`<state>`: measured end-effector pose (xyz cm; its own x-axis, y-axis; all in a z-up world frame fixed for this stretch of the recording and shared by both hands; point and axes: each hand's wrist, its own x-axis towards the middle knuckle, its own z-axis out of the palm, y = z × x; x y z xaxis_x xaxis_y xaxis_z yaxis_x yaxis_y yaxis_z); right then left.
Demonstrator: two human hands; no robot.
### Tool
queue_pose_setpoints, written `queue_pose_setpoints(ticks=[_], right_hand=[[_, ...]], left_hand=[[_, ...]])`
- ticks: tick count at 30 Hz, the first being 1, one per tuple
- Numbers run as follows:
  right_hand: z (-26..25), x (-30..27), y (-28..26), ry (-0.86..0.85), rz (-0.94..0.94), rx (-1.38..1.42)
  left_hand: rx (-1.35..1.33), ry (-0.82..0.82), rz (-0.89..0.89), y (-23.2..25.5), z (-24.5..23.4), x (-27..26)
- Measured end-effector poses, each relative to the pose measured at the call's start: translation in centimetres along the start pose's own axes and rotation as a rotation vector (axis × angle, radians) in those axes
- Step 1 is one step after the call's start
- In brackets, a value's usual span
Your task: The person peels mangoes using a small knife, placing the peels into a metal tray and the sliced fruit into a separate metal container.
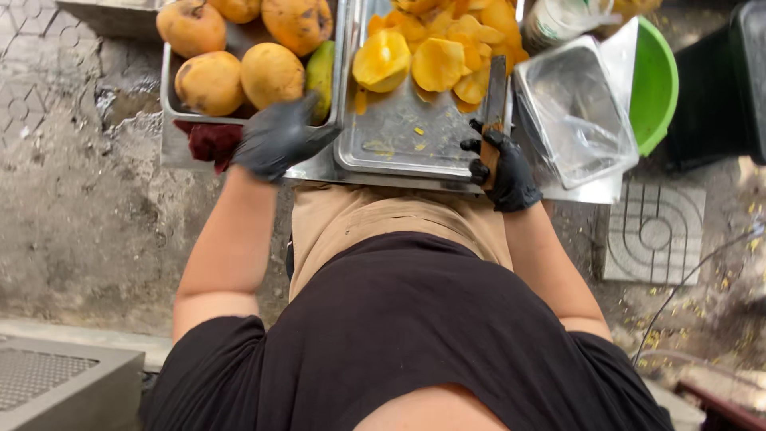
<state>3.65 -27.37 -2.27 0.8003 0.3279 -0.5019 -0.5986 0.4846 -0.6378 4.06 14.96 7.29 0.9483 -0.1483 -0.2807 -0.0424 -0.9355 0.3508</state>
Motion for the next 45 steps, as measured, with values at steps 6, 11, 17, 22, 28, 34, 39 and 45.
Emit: queue_pose_setpoints(ticks=[6,11,17,22,28,34,39,45], right_hand=[[-0.8,-2.1,0.8,0.067,-0.023,-0.075],[-1.9,-4.9,1.0,0.156,-0.05,-0.137],[-3.4,-4.6,2.0,0.187,-0.082,-0.09],[-1.7,-3.9,2.9,0.191,-0.269,-0.233],[4.5,-3.9,2.2,0.045,-0.526,-0.634],[8.0,-5.3,2.3,0.156,-0.846,-1.355],[7.8,-5.2,2.4,0.225,-0.788,-1.394],[8.4,-5.5,2.1,0.234,-0.797,-1.466]], left_hand=[[0.24,0.0,0.205,8.1,2.1,17.3],[0.362,-0.15,0.272,6.8,5.6,23.5],[0.044,-0.357,0.152,7.1,7.7,24.3],[-1.321,-0.335,0.148,7.2,10.1,20.4],[-2.136,-0.296,0.085,12.9,13.6,17.9],[-2.469,-0.059,0.185,15.0,14.7,16.0],[-2.21,0.376,0.405,15.1,16.0,16.0],[-2.4,0.248,0.414,14.5,15.0,15.7]])
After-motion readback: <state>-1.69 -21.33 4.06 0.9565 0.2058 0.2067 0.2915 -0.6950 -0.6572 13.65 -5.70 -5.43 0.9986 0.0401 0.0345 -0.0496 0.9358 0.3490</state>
